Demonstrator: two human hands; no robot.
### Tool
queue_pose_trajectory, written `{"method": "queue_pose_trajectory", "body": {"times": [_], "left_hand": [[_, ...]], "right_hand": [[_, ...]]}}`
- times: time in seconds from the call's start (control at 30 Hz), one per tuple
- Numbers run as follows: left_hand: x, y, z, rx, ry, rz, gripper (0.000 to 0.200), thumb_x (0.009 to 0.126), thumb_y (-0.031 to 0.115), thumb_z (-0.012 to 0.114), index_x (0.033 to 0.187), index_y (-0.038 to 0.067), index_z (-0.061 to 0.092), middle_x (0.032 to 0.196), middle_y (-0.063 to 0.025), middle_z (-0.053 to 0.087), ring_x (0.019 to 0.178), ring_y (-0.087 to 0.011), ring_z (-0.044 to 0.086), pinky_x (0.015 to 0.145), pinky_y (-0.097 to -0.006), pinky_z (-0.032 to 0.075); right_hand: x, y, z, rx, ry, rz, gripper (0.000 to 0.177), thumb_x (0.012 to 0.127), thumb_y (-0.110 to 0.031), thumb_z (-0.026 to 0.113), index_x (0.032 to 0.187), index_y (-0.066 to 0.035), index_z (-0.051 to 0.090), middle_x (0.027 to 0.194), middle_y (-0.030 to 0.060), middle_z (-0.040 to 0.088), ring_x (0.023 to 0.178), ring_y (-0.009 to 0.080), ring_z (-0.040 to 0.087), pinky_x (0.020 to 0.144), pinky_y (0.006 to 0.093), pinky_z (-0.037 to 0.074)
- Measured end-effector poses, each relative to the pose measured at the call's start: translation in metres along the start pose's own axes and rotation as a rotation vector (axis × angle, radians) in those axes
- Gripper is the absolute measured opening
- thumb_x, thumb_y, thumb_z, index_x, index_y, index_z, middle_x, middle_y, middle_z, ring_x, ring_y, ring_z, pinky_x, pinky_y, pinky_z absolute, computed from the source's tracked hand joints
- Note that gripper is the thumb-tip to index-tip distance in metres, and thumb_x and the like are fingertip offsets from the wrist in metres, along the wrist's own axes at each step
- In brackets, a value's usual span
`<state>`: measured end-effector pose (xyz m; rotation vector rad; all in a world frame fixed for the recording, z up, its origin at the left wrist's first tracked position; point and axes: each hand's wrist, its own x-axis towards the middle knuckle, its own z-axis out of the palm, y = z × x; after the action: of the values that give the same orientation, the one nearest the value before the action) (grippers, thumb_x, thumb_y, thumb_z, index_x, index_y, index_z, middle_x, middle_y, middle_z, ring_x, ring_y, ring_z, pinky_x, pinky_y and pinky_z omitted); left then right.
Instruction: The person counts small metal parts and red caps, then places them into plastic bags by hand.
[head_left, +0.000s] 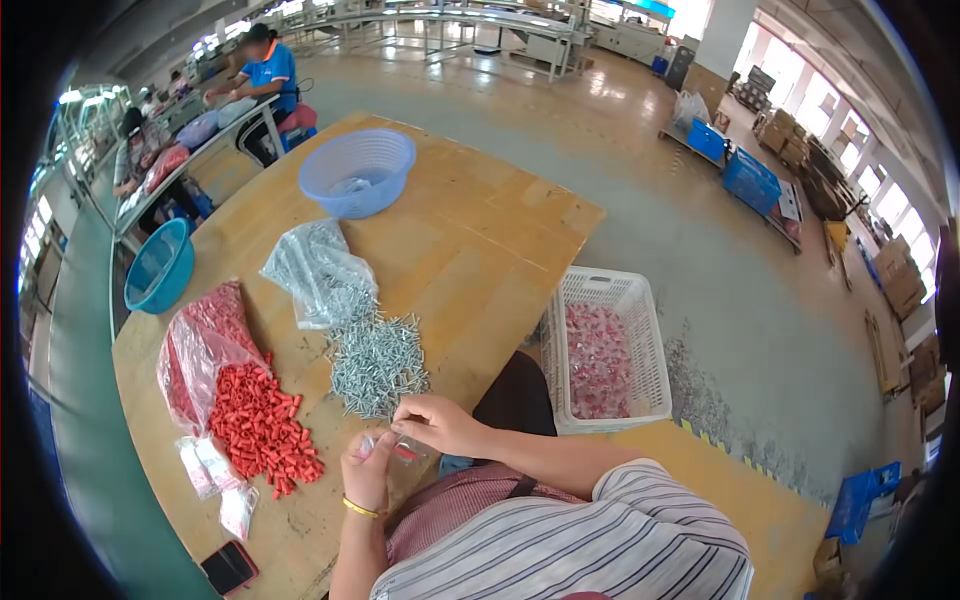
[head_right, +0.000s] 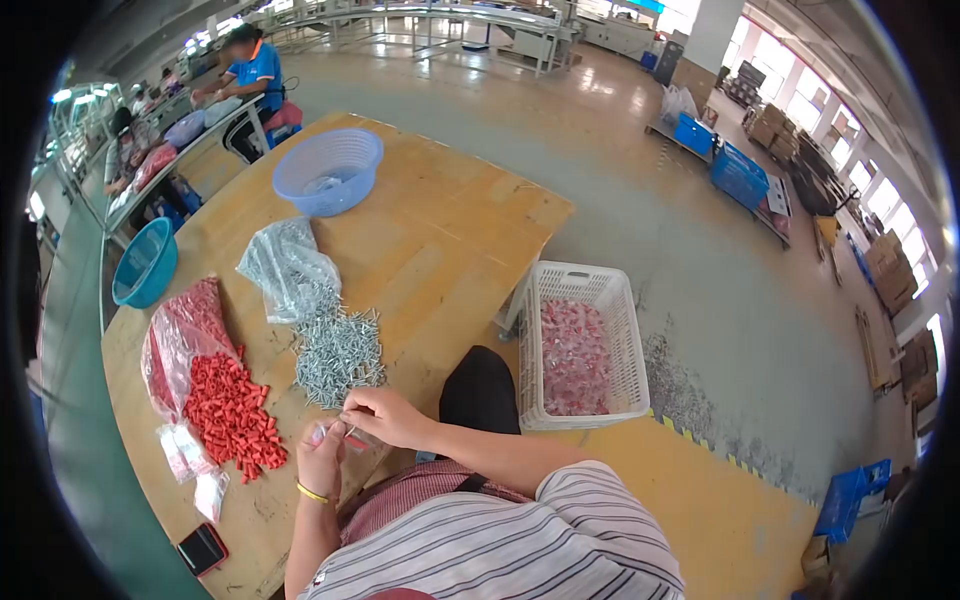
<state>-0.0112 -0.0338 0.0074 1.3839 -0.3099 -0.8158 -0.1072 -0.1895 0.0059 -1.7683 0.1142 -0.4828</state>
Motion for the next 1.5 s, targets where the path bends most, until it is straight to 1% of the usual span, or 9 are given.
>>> {"method": "queue_pose_trajectory", "body": {"times": [0.17, 0.37, 0.47, 0.67, 0.8, 0.93, 1.03, 1.23, 1.5], "left_hand": [[0.006, -0.009, 0.006, -0.261, -0.174, -0.163, 0.011, 0.094, 0.010, 0.062, 0.105, 0.007, 0.063, 0.072, 0.0074, 0.051, 0.057, -0.0027, 0.042, 0.049, -0.0183, 0.030], [0.005, -0.002, -0.007, -0.373, -0.221, -0.197, 0.016, 0.096, 0.011, 0.060, 0.110, 0.005, 0.060, 0.082, 0.0029, 0.055, 0.065, -0.0050, 0.045, 0.053, -0.0197, 0.035], [0.004, -0.001, -0.008, -0.335, -0.241, -0.212, 0.016, 0.095, 0.009, 0.061, 0.110, 0.004, 0.060, 0.085, -0.0012, 0.061, 0.062, -0.0061, 0.046, 0.053, -0.0198, 0.036], [0.000, -0.008, -0.011, -0.147, -0.330, -0.152, 0.012, 0.093, 0.009, 0.066, 0.103, 0.004, 0.062, 0.087, -0.0021, 0.066, 0.062, -0.0039, 0.049, 0.054, -0.0190, 0.038], [-0.011, -0.009, -0.015, -0.097, -0.274, -0.102, 0.015, 0.091, 0.010, 0.068, 0.105, 0.003, 0.066, 0.089, 0.0006, 0.066, 0.073, -0.0035, 0.055, 0.063, -0.0190, 0.044], [-0.019, -0.003, -0.029, -0.165, -0.097, -0.159, 0.017, 0.092, 0.010, 0.067, 0.107, 0.002, 0.067, 0.094, 0.0008, 0.067, 0.084, -0.0062, 0.060, 0.074, -0.0214, 0.049], [-0.018, -0.004, -0.024, -0.267, -0.030, -0.106, 0.014, 0.093, 0.011, 0.068, 0.104, 0.004, 0.068, 0.075, 0.0057, 0.058, 0.059, -0.0024, 0.043, 0.051, -0.0183, 0.033], [-0.014, -0.004, -0.017, -0.257, -0.021, -0.097, 0.013, 0.093, 0.012, 0.067, 0.102, 0.004, 0.068, 0.072, 0.0066, 0.054, 0.056, -0.0028, 0.040, 0.049, -0.0196, 0.030], [-0.013, -0.012, -0.015, -0.118, -0.017, 0.007, 0.006, 0.090, 0.005, 0.070, 0.094, 0.004, 0.066, 0.080, 0.0036, 0.061, 0.069, -0.0041, 0.052, 0.064, -0.0201, 0.043]], "right_hand": [[-0.035, -0.024, -0.065, -0.122, 0.277, 0.122, 0.009, 0.092, -0.012, 0.062, 0.092, -0.003, 0.064, 0.083, 0.0103, 0.065, 0.072, 0.0183, 0.060, 0.066, 0.0326, 0.048], [-0.092, -0.005, -0.184, -1.294, 0.683, 0.084, 0.015, 0.089, -0.016, 0.065, 0.095, -0.003, 0.065, 0.093, 0.0156, 0.064, 0.086, 0.0326, 0.063, 0.075, 0.0424, 0.050], [-0.081, -0.005, -0.175, -0.996, 0.722, 0.147, 0.016, 0.089, -0.013, 0.067, 0.101, -0.003, 0.066, 0.092, 0.0122, 0.064, 0.085, 0.0264, 0.063, 0.074, 0.0372, 0.050], [-0.016, -0.025, -0.039, -0.242, 0.067, 0.104, 0.018, 0.091, -0.009, 0.066, 0.108, -0.003, 0.065, 0.092, 0.0048, 0.062, 0.083, 0.0124, 0.060, 0.076, 0.0271, 0.050], [0.004, -0.020, -0.001, -0.101, -0.192, -0.033, 0.011, 0.094, -0.008, 0.063, 0.103, -0.002, 0.062, 0.090, 0.0022, 0.060, 0.080, 0.0084, 0.056, 0.072, 0.0241, 0.047], [0.003, -0.011, 0.008, 0.068, -0.104, 0.244, 0.009, 0.092, -0.010, 0.063, 0.094, -0.002, 0.060, 0.083, 0.0006, 0.056, 0.074, 0.0073, 0.053, 0.066, 0.0247, 0.044], [0.001, -0.018, 0.006, 0.091, -0.197, 0.381, 0.010, 0.093, -0.011, 0.063, 0.094, -0.002, 0.060, 0.080, -0.0008, 0.056, 0.072, 0.0064, 0.052, 0.065, 0.0240, 0.044], [-0.002, -0.016, 0.003, 0.084, -0.198, 0.371, 0.015, 0.094, -0.015, 0.063, 0.095, -0.001, 0.060, 0.080, -0.0001, 0.059, 0.072, 0.0066, 0.054, 0.064, 0.0239, 0.045], [-0.004, -0.014, -0.004, 0.094, -0.192, 0.400, 0.011, 0.095, -0.012, 0.063, 0.097, -0.002, 0.061, 0.082, -0.0042, 0.057, 0.072, 0.0020, 0.049, 0.063, 0.0203, 0.041]]}}
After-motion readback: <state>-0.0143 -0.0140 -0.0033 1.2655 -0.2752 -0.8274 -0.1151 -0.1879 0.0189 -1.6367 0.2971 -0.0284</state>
